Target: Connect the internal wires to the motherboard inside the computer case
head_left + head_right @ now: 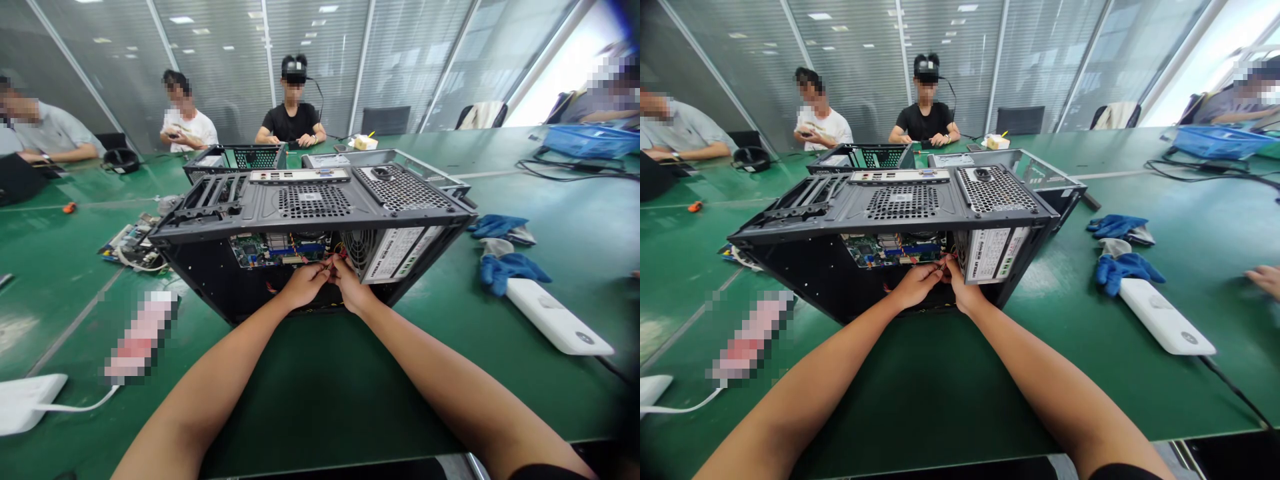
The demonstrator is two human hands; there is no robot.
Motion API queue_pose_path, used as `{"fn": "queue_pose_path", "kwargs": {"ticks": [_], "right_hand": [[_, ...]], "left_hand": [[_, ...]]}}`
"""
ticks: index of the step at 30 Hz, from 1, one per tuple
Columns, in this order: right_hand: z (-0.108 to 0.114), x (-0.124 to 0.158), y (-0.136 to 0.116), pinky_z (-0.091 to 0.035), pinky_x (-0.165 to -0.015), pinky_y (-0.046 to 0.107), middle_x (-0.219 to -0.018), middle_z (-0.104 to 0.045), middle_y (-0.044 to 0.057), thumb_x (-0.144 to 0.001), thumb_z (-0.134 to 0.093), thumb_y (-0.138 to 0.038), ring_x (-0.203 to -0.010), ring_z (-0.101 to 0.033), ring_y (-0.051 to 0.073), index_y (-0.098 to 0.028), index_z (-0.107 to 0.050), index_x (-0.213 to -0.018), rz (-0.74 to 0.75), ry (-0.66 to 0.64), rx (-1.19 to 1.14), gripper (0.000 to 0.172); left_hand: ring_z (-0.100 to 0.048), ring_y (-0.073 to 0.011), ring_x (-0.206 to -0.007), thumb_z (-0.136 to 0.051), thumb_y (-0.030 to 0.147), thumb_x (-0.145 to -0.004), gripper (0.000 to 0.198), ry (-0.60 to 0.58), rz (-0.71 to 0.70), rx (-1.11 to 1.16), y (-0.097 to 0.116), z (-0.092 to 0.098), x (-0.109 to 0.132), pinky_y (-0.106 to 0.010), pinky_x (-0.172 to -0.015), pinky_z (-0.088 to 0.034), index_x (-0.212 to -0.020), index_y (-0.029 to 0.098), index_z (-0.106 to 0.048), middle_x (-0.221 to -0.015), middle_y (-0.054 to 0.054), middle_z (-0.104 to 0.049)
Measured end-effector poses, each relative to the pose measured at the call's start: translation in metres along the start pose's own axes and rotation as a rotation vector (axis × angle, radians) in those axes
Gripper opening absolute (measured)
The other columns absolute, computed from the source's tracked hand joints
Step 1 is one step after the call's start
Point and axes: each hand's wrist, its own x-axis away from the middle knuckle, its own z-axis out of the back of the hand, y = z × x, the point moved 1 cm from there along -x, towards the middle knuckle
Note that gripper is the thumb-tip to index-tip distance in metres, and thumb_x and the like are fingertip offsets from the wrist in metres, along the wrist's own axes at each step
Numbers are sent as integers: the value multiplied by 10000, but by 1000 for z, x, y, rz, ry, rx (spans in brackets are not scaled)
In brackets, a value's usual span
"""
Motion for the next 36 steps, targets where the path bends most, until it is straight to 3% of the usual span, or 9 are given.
{"fn": "queue_pose_path", "kwargs": {"ticks": [5,9,16,20,28,36], "right_hand": [[1,0,0,-422,-594,274,-818,-654,9,-610,-746,-651,-701,-557,145,-226,-606,-799,5,-31,36,485],[1,0,0,-423,-602,287,-815,-661,10,-648,-718,-653,-686,-557,146,-230,-594,-774,8,-52,53,458],[2,0,0,-407,-595,287,-780,-670,19,-663,-704,-667,-701,-560,158,-226,-610,-733,34,-60,76,456],[2,-1,2,-439,-609,313,-810,-679,31,-657,-698,-690,-714,-577,176,-225,-604,-739,28,-75,74,482],[3,-6,10,-461,-629,306,-824,-640,10,-609,-742,-665,-760,-576,172,-225,-574,-764,67,47,55,496],[0,-4,8,-481,-645,327,-782,-609,8,-640,-731,-640,-739,-552,172,-236,-546,-708,101,35,55,450]], "left_hand": [[-614,-161,-790,-452,303,-951,308,-15,48,19,3,2,1,-282,-767,-479,-854,111,-673,-815,-67,-692],[-578,-145,-722,-439,317,-957,343,-49,57,25,-1,1,0,-266,-716,-458,-901,101,-699,-811,-63,-687],[-610,-167,-735,-370,317,-985,406,-85,51,-62,-2,0,0,-280,-729,-468,-949,101,-713,-775,-55,-682],[-672,-205,-861,-358,302,-992,402,-56,24,-219,4,-1,2,-316,-825,-493,-902,127,-709,-897,-86,-730],[-706,-290,-902,-374,376,-988,392,29,108,-750,24,-2,11,-428,-817,-534,-1233,214,-633,-1037,-137,-726],[-707,-323,-868,-343,380,-994,427,5,134,-847,28,-4,12,-470,-786,-537,-1256,176,-613,-984,-172,-717]]}}
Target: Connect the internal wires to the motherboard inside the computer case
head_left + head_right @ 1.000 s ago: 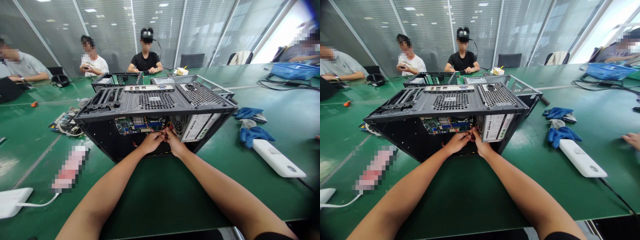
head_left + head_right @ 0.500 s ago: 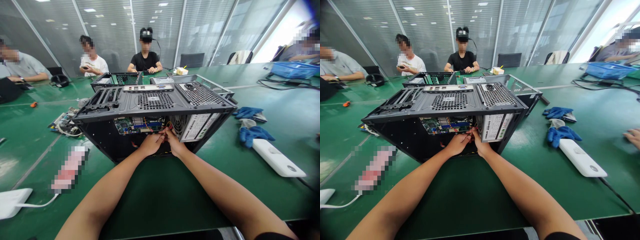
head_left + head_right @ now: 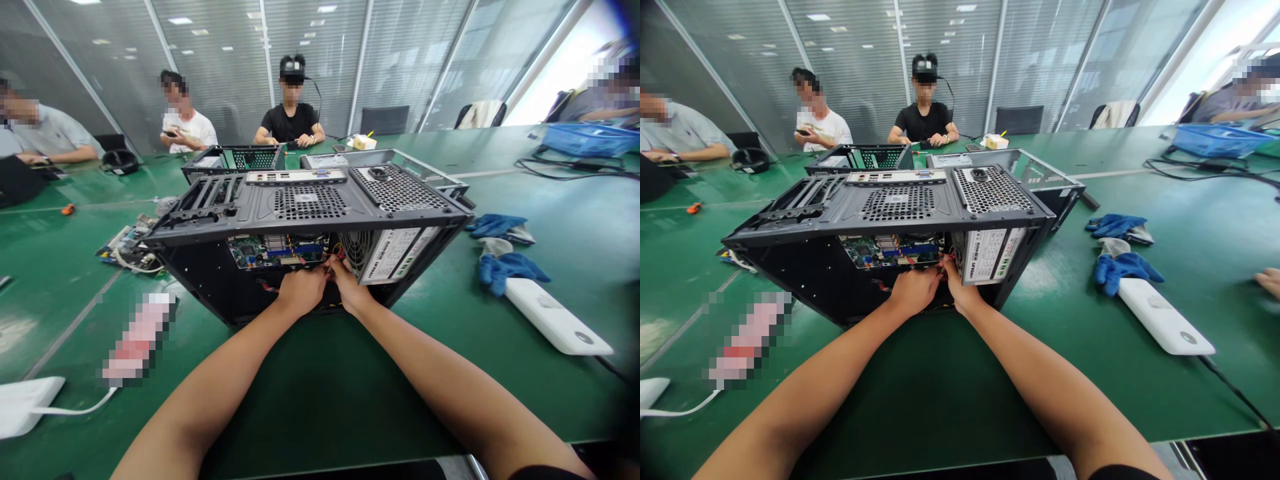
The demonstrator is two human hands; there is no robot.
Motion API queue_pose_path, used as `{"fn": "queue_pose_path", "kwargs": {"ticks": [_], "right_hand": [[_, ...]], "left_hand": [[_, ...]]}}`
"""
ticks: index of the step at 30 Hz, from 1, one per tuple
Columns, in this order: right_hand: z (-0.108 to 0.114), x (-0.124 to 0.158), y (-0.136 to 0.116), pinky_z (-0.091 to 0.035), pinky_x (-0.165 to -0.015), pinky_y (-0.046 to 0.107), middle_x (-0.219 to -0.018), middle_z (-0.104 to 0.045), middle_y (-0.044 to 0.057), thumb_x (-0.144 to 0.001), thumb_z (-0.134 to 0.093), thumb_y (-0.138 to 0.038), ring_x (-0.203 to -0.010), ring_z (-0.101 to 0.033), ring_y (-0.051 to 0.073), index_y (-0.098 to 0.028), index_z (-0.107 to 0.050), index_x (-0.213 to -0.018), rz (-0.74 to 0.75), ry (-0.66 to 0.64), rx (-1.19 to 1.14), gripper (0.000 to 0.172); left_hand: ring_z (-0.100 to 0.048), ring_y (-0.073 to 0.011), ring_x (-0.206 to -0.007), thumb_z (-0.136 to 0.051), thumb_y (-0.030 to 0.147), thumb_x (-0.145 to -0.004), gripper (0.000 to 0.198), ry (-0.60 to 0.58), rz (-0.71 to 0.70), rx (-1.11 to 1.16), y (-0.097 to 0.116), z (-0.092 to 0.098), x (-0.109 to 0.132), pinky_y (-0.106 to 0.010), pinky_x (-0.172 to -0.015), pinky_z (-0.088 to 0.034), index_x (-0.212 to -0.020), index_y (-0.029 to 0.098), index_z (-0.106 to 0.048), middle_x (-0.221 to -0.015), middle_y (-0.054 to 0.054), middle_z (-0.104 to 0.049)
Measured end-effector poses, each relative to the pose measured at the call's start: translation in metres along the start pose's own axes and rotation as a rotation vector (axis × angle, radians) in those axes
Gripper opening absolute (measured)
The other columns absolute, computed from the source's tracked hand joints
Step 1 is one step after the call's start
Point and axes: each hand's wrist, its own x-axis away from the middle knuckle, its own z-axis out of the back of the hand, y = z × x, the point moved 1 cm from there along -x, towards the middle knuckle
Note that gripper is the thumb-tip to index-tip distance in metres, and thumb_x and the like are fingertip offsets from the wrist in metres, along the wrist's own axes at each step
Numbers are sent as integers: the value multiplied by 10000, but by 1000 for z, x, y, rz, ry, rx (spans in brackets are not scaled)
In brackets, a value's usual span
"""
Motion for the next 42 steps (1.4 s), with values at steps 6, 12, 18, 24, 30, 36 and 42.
{"fn": "queue_pose_path", "kwargs": {"ticks": [6,12,18,24,30,36,42], "right_hand": [[1,1,-1,-492,-652,338,-760,-601,11,-639,-725,-657,-726,-561,174,-231,-558,-729,-42,0,17,466],[2,2,-1,-465,-593,315,-793,-627,20,-639,-699,-702,-709,-575,174,-231,-577,-761,-58,10,65,502],[3,3,-3,-430,-580,315,-809,-635,28,-660,-661,-733,-705,-569,176,-232,-581,-745,-31,13,125,514],[3,4,-4,-420,-586,323,-784,-632,25,-679,-650,-731,-691,-569,178,-232,-585,-732,-15,1,128,506],[4,4,-2,-433,-580,307,-828,-654,19,-677,-657,-726,-714,-579,172,-231,-591,-751,-22,17,128,505],[3,4,-2,-427,-583,302,-850,-663,24,-690,-659,-702,-763,-591,187,-233,-594,-750,-30,27,122,478],[3,2,1,-417,-587,318,-856,-651,27,-692,-643,-721,-779,-582,203,-241,-594,-745,-23,14,131,485]], "left_hand": [[-711,-308,-855,-321,383,-1000,420,7,-3,34,-4,-4,0,-431,-760,-545,-1259,215,-606,-976,-139,-727],[-709,-295,-849,-340,375,-996,395,25,-7,89,-5,-4,-1,-400,-759,-534,-1185,206,-642,-939,-124,-731],[-695,-239,-825,-364,355,-994,372,14,-77,324,-12,-8,-6,-325,-751,-499,-964,178,-689,-853,-91,-729],[-674,-202,-774,-386,328,-987,361,41,-112,410,-14,-10,-8,-294,-739,-482,-867,169,-688,-794,-67,-715],[-698,-257,-835,-401,348,-977,344,45,-61,239,-9,-7,-4,-343,-757,-508,-1025,195,-705,-893,-109,-736],[-706,-281,-836,-368,386,-989,391,23,-18,95,-6,-4,-2,-380,-761,-531,-1188,223,-663,-927,-120,-735],[-704,-305,-835,-362,410,-987,418,37,7,8,-2,-2,-1,-444,-771,-536,-1246,222,-632,-941,-148,-719]]}}
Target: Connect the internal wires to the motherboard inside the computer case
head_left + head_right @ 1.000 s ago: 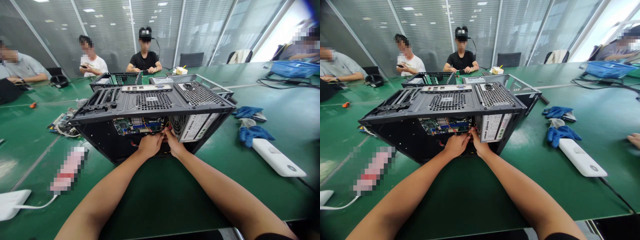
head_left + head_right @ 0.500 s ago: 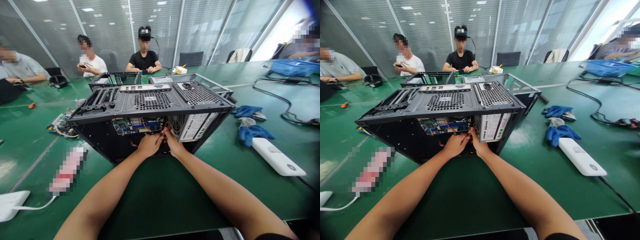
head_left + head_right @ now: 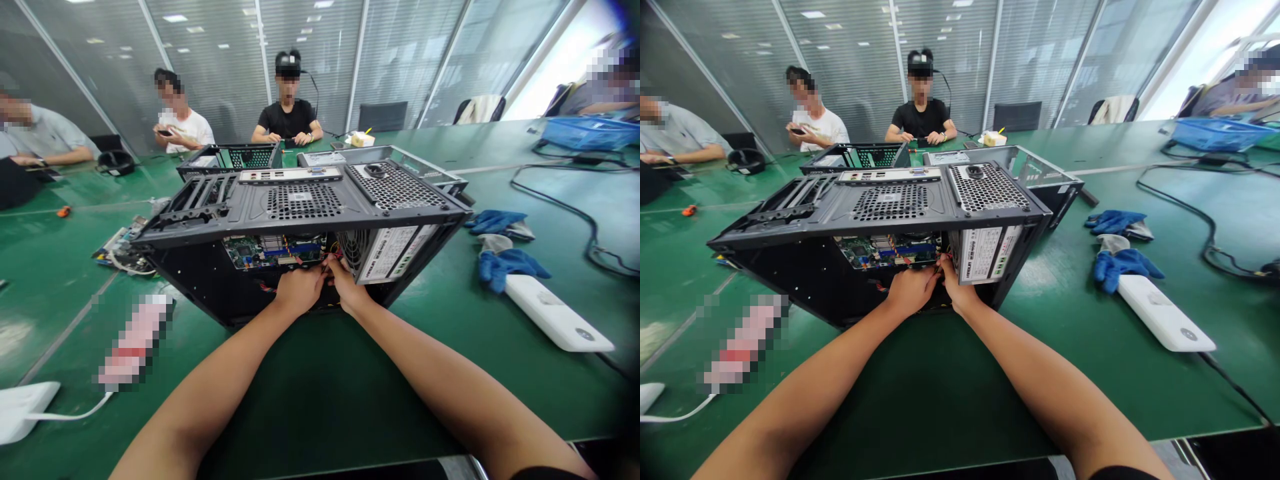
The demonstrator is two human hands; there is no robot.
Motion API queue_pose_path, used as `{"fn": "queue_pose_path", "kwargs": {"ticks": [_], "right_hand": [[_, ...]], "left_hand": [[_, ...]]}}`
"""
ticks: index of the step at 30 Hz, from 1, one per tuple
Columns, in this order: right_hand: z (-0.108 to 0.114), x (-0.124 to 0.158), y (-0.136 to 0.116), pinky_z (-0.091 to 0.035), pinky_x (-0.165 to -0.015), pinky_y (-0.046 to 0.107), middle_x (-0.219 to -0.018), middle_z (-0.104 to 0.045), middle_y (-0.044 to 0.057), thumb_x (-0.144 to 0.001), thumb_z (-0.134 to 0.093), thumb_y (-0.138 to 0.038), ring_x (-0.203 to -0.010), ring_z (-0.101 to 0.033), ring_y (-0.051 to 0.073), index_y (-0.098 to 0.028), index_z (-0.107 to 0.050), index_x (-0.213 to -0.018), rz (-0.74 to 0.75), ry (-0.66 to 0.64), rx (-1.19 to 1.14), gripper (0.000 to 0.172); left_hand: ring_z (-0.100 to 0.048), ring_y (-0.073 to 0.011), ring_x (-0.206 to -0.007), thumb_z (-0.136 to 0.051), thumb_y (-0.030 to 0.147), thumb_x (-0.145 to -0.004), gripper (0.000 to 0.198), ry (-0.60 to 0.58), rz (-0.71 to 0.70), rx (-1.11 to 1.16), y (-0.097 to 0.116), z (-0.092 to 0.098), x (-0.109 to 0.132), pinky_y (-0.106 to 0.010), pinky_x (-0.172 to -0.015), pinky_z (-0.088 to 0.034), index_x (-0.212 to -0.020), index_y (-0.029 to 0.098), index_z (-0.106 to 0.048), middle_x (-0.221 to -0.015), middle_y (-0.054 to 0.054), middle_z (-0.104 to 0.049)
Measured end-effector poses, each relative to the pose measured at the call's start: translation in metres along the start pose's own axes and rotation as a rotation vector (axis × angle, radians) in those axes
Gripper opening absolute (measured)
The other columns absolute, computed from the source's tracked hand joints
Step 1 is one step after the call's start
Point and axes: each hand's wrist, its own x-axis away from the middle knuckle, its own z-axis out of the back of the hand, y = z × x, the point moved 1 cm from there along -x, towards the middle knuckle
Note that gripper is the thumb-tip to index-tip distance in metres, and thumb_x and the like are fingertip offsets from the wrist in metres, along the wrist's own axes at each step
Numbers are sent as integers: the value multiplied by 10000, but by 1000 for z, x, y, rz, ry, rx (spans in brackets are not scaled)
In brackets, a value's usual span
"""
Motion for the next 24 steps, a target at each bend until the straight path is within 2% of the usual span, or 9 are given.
{"fn": "queue_pose_path", "kwargs": {"ticks": [4,9,16,24], "right_hand": [[0,-1,1,-399,-564,313,-848,-649,29,-689,-640,-728,-751,-572,197,-240,-593,-739,-12,3,3,493],[0,0,0,-398,-578,310,-848,-636,28,-704,-646,-705,-750,-558,190,-239,-589,-741,-6,-3,-7,472],[-2,5,-6,-441,-641,333,-846,-643,35,-696,-663,-685,-783,-582,199,-232,-599,-735,20,21,-37,459],[0,2,-2,-471,-663,338,-843,-650,43,-688,-655,-696,-795,-595,206,-222,-602,-749,7,-8,-49,481]], "left_hand": [[-704,-326,-820,-345,411,-989,436,-11,14,-33,2,1,0,-476,-758,-533,-1223,192,-641,-911,-168,-713],[-705,-315,-821,-344,407,-990,425,-11,10,-23,2,1,1,-459,-760,-534,-1200,192,-645,-920,-160,-716],[-704,-269,-792,-351,386,-988,389,10,-30,146,-5,-2,-1,-360,-722,-517,-1040,195,-686,-847,-111,-723],[-675,-204,-728,-360,326,-989,368,25,-108,328,-11,-7,-4,-293,-693,-477,-875,177,-677,-756,-62,-700]]}}
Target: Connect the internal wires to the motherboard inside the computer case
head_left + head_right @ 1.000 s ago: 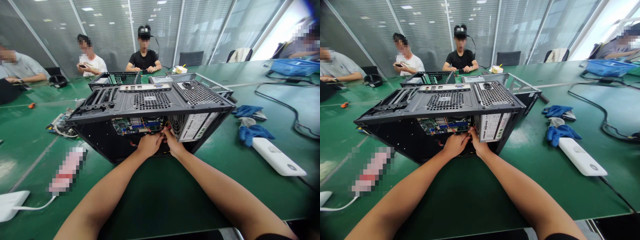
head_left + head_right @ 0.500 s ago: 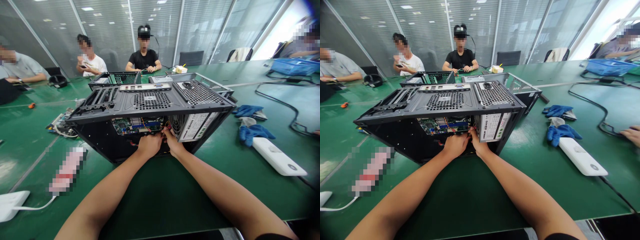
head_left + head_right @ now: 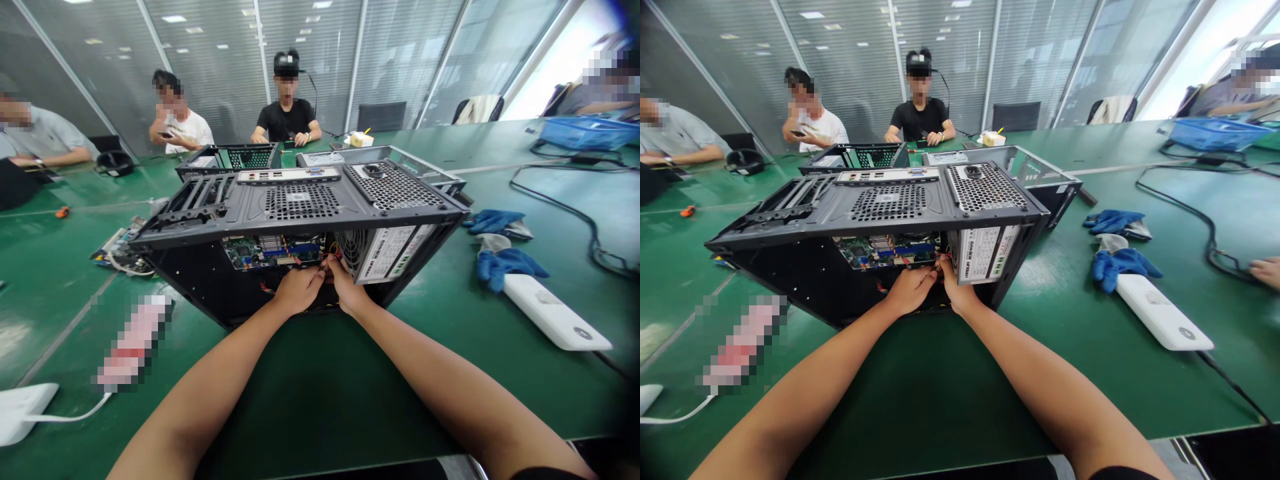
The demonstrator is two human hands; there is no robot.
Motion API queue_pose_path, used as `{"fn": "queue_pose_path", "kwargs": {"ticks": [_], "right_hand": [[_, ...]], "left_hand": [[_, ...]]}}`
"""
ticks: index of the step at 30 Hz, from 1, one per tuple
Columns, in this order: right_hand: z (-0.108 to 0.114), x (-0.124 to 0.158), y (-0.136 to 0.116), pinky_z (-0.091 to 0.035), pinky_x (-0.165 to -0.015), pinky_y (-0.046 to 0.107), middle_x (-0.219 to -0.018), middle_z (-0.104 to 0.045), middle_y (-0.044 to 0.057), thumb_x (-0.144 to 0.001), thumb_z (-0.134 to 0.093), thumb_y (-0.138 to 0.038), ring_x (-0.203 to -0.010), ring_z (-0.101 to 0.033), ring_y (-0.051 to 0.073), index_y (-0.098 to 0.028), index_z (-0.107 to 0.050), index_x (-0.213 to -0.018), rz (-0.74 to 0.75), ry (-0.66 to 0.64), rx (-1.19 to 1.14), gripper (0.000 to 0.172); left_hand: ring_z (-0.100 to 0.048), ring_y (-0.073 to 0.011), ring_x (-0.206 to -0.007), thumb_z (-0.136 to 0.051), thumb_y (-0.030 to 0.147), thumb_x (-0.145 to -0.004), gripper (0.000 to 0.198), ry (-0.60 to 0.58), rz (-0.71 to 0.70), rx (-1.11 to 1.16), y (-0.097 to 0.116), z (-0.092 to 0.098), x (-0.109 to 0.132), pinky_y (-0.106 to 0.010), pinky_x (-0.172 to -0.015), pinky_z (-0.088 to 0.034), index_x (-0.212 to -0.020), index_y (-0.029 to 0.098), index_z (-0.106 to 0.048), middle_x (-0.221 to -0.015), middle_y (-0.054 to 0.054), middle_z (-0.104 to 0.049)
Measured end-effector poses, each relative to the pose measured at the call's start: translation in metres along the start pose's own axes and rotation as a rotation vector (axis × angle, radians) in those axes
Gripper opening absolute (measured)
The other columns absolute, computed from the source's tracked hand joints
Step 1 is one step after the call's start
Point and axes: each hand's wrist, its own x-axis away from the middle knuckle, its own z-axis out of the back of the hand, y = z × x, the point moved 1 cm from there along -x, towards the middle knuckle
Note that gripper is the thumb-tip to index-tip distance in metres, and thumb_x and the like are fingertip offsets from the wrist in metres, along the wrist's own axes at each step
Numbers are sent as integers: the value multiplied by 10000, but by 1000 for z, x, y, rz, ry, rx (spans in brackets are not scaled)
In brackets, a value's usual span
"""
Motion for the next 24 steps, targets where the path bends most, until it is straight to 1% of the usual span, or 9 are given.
{"fn": "queue_pose_path", "kwargs": {"ticks": [3,7,11,14,19,24], "right_hand": [[0,0,0,-461,-652,334,-840,-650,42,-700,-650,-686,-789,-591,205,-223,-600,-746,3,9,10,467],[-1,1,-1,-443,-639,332,-848,-656,48,-703,-647,-683,-784,-589,207,-219,-604,-737,-4,31,31,468],[0,-1,1,-417,-605,318,-846,-655,45,-689,-657,-683,-761,-575,198,-218,-604,-744,-11,37,37,472],[0,-2,3,-401,-582,310,-823,-651,42,-688,-653,-692,-737,-564,193,-218,-598,-742,-12,46,45,480],[0,-1,3,-400,-584,316,-807,-644,33,-706,-641,-690,-702,-559,188,-221,-602,-746,-5,44,53,472],[-1,2,0,-432,-630,332,-812,-643,36,-726,-641,-662,-752,-573,199,-221,-609,-736,42,46,49,442]], "left_hand": [[-679,-206,-734,-368,324,-990,359,-12,-7,-36,0,-1,0,-292,-693,-481,-893,175,-680,-760,-66,-702],[-698,-230,-775,-381,335,-989,342,-30,17,-136,3,0,0,-309,-706,-505,-990,182,-687,-823,-89,-722],[-710,-271,-799,-363,368,-995,373,-40,45,-271,8,2,2,-364,-719,-535,-1143,204,-663,-880,-113,-731],[-714,-296,-807,-367,382,-992,381,-33,55,-354,12,4,4,-410,-718,-550,-1212,226,-636,-926,-119,-732],[-716,-298,-807,-371,392,-991,380,-36,80,-400,15,4,5,-441,-730,-558,-1197,217,-638,-920,-126,-727],[-715,-269,-814,-368,368,-990,365,-22,54,-288,11,2,4,-386,-737,-552,-1142,204,-657,-916,-115,-731]]}}
